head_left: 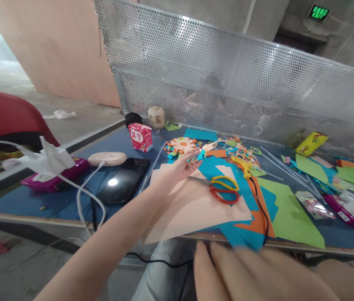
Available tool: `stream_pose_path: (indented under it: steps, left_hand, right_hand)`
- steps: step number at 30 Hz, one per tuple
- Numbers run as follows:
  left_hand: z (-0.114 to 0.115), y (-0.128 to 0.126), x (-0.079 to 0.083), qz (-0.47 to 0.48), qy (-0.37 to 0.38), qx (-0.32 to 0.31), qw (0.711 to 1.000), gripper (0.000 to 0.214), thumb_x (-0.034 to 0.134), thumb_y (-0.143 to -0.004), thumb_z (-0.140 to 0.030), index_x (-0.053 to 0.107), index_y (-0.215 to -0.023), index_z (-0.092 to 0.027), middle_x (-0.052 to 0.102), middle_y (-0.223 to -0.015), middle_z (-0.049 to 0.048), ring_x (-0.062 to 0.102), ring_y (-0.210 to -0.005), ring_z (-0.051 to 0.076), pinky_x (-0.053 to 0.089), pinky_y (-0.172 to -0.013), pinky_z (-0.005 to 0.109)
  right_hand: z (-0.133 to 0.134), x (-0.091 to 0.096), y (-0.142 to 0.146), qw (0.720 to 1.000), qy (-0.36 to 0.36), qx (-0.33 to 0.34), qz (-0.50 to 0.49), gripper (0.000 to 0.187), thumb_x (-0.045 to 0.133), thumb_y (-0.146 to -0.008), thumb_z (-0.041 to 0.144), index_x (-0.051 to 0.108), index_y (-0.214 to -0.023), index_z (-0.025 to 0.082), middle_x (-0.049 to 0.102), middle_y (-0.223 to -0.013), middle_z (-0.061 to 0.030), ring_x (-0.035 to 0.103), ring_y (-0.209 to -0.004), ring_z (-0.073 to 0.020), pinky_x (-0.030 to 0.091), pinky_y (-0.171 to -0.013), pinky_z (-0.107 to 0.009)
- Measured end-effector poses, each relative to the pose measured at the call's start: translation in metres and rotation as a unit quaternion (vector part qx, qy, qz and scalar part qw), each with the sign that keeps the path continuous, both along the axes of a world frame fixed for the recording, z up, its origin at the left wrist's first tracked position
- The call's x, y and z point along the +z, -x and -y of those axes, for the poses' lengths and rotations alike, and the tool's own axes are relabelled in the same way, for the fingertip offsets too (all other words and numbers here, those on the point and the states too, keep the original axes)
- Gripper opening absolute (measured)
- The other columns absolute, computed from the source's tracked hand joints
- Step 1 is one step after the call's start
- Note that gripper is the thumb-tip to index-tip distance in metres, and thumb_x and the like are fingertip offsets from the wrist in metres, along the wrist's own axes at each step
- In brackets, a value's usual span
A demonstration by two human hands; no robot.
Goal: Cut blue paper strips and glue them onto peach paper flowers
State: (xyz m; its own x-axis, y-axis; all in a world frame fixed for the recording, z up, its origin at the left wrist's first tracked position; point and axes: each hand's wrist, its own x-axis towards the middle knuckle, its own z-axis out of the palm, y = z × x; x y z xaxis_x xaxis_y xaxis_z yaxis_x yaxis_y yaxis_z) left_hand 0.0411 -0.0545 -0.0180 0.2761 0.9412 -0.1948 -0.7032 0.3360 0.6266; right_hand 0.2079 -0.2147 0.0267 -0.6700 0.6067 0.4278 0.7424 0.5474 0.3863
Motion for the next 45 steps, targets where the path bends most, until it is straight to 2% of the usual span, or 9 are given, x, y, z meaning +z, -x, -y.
stream_pose_path:
  steps: [5, 9, 12, 15, 17, 21, 25, 31, 45]
  left_hand:
    - [0.0, 0.001, -0.003, -0.019, -0.029, -0.07, 0.997, 0.022, 0.059, -0.074, -0.007, 0.062, -0.093, -0.017, 0.068, -0.077, -0.0011, 0.063, -0.057, 0.008, 0.054, -0.057, 0.017]
    - [0.003, -0.001, -0.003, -0.046, -0.029, -0.133, 0.99, 0.02, 0.059, -0.075, -0.009, 0.06, -0.094, -0.016, 0.067, -0.074, 0.0008, 0.063, -0.056, 0.008, 0.053, -0.055, 0.015]
    - [0.003, -0.001, -0.002, -0.064, -0.007, -0.157, 0.986, 0.008, 0.051, -0.081, -0.018, 0.058, -0.082, -0.012, 0.064, -0.065, 0.0034, 0.062, -0.056, 0.009, 0.053, -0.058, 0.018]
    - [0.0, 0.0, -0.004, -0.117, 0.0, -0.201, 0.973, 0.044, 0.043, -0.079, -0.056, 0.051, -0.069, -0.014, 0.056, -0.054, 0.0029, 0.051, -0.041, 0.01, 0.042, -0.039, 0.021]
    - [-0.003, 0.001, -0.006, -0.168, -0.033, -0.151, 0.974, 0.058, 0.036, -0.07, -0.073, 0.048, -0.066, -0.017, 0.047, -0.048, -0.0015, 0.039, -0.035, 0.008, 0.027, -0.031, 0.019]
    - [-0.004, 0.0, -0.006, -0.221, -0.195, 0.044, 0.955, 0.049, 0.055, -0.063, -0.065, 0.057, -0.079, -0.018, 0.055, -0.066, -0.001, 0.051, -0.056, 0.009, 0.033, -0.044, 0.017]
    - [0.007, -0.002, 0.001, -0.197, -0.223, 0.047, 0.953, 0.053, 0.068, -0.057, -0.051, 0.059, -0.099, -0.019, 0.057, -0.073, -0.0011, 0.053, -0.062, 0.008, 0.039, -0.054, 0.018]
    - [0.017, -0.004, 0.004, -0.244, -0.27, 0.025, 0.931, 0.071, 0.078, -0.051, -0.025, 0.052, -0.117, -0.017, 0.046, -0.056, -0.0081, 0.048, -0.052, 0.005, 0.036, -0.051, 0.017]
    - [0.015, -0.004, -0.007, -0.362, -0.306, 0.024, 0.88, 0.055, 0.073, -0.061, -0.027, 0.053, -0.111, -0.017, 0.039, -0.047, -0.0093, 0.034, -0.041, 0.004, 0.025, -0.041, 0.016]
  right_hand:
    - [-0.046, 0.056, 0.019, 1.0, -0.002, -0.029, 0.007, 0.044, 0.056, -0.079, 0.024, 0.05, -0.123, 0.018, 0.048, -0.132, -0.0118, 0.042, -0.119, -0.0289, 0.033, -0.093, -0.045]
    - [-0.088, 0.05, 0.006, 0.995, 0.067, -0.061, -0.045, 0.022, 0.053, -0.08, 0.02, 0.061, -0.101, 0.02, 0.067, -0.099, -0.0066, 0.057, -0.096, -0.0237, 0.035, -0.087, -0.043]
    - [-0.106, 0.039, -0.006, 0.98, 0.142, -0.053, -0.13, 0.013, 0.052, -0.08, 0.02, 0.065, -0.079, 0.019, 0.069, -0.078, -0.0044, 0.061, -0.078, -0.0191, 0.04, -0.074, -0.033]
    - [-0.116, 0.033, -0.014, 0.921, 0.242, -0.018, -0.306, 0.011, 0.056, -0.076, 0.025, 0.064, -0.077, 0.017, 0.069, -0.077, -0.0047, 0.062, -0.071, -0.0163, 0.045, -0.065, -0.028]
    - [-0.122, 0.029, -0.018, 0.862, 0.312, -0.007, -0.398, 0.014, 0.059, -0.073, 0.03, 0.063, -0.075, 0.016, 0.069, -0.077, -0.0051, 0.063, -0.071, -0.0165, 0.048, -0.066, -0.028]
    - [-0.132, 0.013, -0.027, 0.782, 0.413, 0.003, -0.467, 0.021, 0.064, -0.067, 0.034, 0.064, -0.078, 0.016, 0.07, -0.081, -0.0054, 0.065, -0.076, -0.0177, 0.05, -0.071, -0.03]
    - [-0.137, -0.007, -0.03, 0.744, 0.455, 0.007, -0.489, 0.023, 0.065, -0.067, 0.034, 0.065, -0.083, 0.016, 0.07, -0.084, -0.005, 0.065, -0.077, -0.017, 0.05, -0.071, -0.03]
    - [-0.135, -0.026, -0.027, 0.739, 0.471, 0.01, -0.481, 0.024, 0.064, -0.069, 0.038, 0.063, -0.078, 0.015, 0.068, -0.081, -0.0056, 0.064, -0.075, -0.0174, 0.05, -0.071, -0.031]
    - [-0.119, -0.029, -0.019, 0.741, 0.459, 0.017, -0.49, 0.015, 0.059, -0.071, 0.031, 0.059, -0.071, 0.016, 0.064, -0.072, -0.0019, 0.061, -0.068, -0.0135, 0.048, -0.065, -0.027]
